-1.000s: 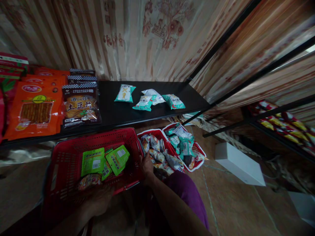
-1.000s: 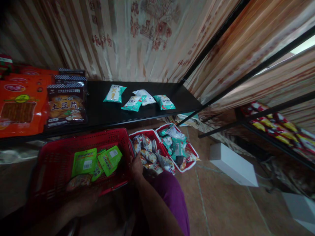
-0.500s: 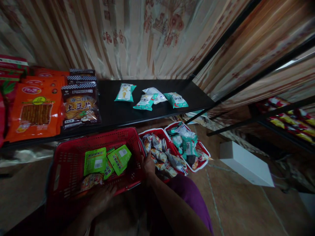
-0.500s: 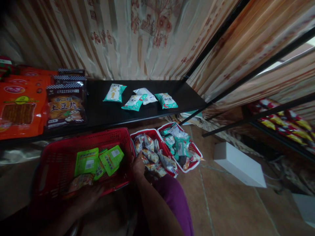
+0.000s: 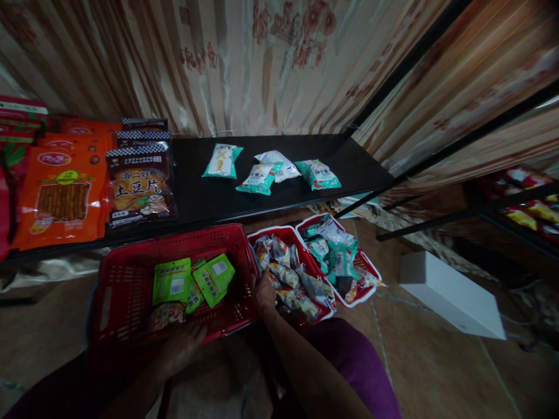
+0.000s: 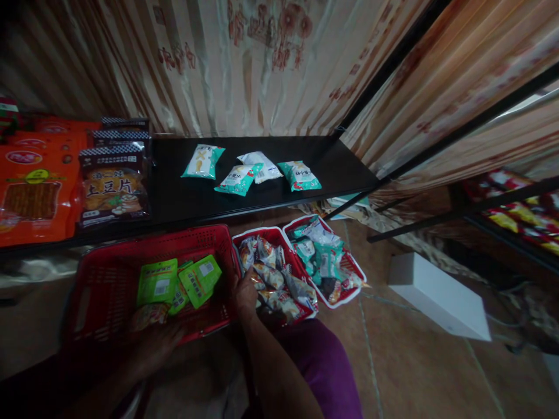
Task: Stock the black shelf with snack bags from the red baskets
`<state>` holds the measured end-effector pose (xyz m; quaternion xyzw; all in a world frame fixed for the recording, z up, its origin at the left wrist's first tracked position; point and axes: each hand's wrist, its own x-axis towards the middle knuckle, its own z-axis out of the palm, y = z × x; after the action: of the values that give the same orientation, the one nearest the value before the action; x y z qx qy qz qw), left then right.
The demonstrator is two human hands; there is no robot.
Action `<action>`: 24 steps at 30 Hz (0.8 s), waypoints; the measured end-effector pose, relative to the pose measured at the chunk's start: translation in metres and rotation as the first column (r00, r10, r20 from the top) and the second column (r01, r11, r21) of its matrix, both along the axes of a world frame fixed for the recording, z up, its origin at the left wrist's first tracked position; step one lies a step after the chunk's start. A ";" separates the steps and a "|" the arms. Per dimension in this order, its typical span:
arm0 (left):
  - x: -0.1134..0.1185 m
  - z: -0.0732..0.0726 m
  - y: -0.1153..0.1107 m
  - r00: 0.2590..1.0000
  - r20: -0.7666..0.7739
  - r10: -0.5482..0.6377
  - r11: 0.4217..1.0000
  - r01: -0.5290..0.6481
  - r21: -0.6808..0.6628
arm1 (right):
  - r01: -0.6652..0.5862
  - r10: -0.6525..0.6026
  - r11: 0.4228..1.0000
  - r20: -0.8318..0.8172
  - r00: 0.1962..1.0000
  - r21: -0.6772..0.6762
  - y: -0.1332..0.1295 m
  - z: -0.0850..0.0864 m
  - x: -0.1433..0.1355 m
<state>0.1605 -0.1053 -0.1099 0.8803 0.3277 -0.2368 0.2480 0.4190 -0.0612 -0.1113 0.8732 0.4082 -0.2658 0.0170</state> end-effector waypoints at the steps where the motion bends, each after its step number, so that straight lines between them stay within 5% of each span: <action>1: 0.000 0.001 0.000 1.000 -0.015 -0.005 1.000 0.005 -0.004 | 0.000 0.000 1.000 -0.007 1.000 0.003 0.000 0.000 0.000; 12: 0.003 0.011 0.004 0.999 -0.035 -0.019 1.000 0.019 -0.003 | -0.001 0.001 1.000 -0.020 1.000 0.008 0.001 0.004 -0.001; 24: 0.001 0.000 -0.002 0.997 -0.070 -0.015 0.999 0.017 0.033 | 0.003 -0.001 0.998 -0.027 1.000 0.062 -0.001 0.002 0.001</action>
<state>0.1614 -0.1068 -0.1099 0.8782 0.3331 -0.2639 0.2194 0.4204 -0.0625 -0.1095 0.8700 0.4157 -0.2648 -0.0156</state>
